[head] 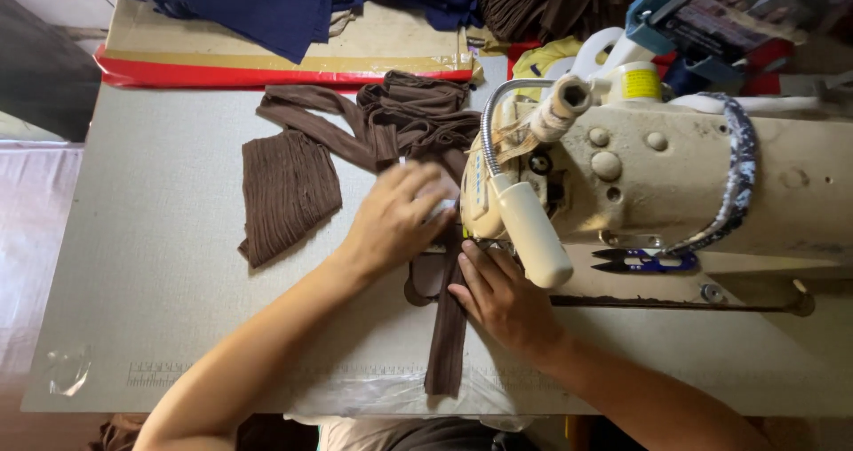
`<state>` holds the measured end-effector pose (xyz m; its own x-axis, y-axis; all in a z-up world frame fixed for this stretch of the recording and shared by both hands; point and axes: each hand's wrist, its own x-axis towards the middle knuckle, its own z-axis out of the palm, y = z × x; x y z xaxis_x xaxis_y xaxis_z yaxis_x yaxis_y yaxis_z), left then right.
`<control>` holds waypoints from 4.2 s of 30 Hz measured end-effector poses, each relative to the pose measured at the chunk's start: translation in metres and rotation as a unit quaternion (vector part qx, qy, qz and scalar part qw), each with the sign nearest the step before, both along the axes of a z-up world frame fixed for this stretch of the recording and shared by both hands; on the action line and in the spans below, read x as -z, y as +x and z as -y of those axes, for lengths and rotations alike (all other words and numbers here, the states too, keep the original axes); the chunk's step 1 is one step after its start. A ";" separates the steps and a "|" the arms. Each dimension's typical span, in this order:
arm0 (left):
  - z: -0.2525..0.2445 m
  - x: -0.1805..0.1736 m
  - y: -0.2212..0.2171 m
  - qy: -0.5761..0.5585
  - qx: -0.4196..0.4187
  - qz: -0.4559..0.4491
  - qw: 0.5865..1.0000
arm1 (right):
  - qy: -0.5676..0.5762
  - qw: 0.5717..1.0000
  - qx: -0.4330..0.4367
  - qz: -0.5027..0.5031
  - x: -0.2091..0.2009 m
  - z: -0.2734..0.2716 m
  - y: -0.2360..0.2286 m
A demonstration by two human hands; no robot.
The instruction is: Sewing multiple strips of brown fabric using an industrial sewing machine.
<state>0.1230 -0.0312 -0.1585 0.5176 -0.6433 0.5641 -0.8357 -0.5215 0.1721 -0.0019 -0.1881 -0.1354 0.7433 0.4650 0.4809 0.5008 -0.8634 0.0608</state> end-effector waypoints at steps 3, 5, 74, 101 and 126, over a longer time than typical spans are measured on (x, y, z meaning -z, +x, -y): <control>0.003 0.005 -0.031 -0.040 0.060 -0.048 0.996 | -0.010 1.000 0.014 -0.006 0.005 0.002 -0.004; 0.004 0.002 -0.048 -0.018 0.081 -0.090 0.992 | -0.017 1.000 0.019 -0.009 0.010 0.004 -0.003; -0.002 -0.038 -0.058 0.048 -0.106 -0.331 0.936 | 0.108 0.992 0.054 -0.042 -0.037 -0.006 -0.054; -0.012 -0.018 -0.049 0.113 0.150 0.001 0.982 | 0.012 0.988 0.014 -0.151 -0.030 -0.007 -0.046; -0.003 -0.018 0.007 0.050 -0.031 0.069 0.996 | -0.059 0.962 0.056 -0.260 -0.032 0.026 -0.006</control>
